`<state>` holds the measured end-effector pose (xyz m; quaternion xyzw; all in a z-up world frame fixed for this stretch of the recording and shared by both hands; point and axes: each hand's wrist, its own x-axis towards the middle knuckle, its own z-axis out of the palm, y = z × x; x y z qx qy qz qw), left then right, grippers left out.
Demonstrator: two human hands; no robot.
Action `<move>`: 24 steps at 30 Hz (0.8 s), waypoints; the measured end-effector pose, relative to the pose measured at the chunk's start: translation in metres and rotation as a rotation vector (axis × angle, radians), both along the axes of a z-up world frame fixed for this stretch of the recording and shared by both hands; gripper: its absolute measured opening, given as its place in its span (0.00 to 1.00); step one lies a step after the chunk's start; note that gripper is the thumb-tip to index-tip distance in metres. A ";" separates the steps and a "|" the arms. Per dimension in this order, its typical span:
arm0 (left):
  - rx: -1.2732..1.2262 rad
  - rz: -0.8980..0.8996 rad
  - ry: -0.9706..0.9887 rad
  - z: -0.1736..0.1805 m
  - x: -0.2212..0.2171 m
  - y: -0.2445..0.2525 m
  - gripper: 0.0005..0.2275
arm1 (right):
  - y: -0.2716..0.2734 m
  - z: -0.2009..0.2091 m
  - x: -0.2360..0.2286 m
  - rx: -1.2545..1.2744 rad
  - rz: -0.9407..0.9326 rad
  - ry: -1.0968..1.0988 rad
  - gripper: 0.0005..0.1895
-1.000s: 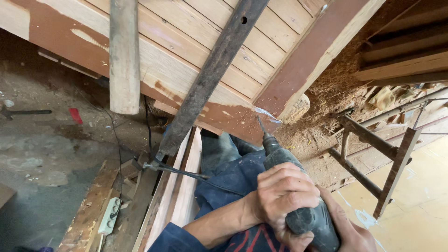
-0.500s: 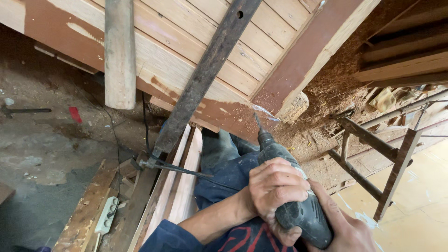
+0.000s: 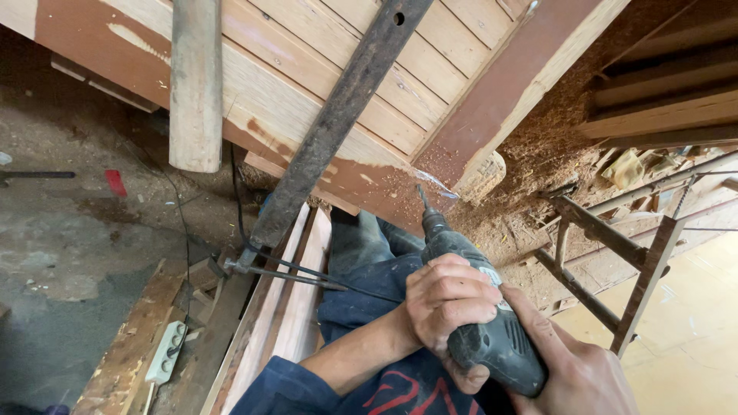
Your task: The person marks a wooden plank with a pencil, drills holes along the edge, and then uses an axe to hammer wooden dowels into the holes. The person works on a wooden plank placed on a workbench in a workshop.
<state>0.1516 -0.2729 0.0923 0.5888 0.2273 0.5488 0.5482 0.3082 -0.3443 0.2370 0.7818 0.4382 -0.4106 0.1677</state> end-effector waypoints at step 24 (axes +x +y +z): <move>0.059 -0.111 -0.022 -0.021 -0.001 0.007 0.25 | 0.031 0.002 -0.026 0.012 -0.050 0.105 0.65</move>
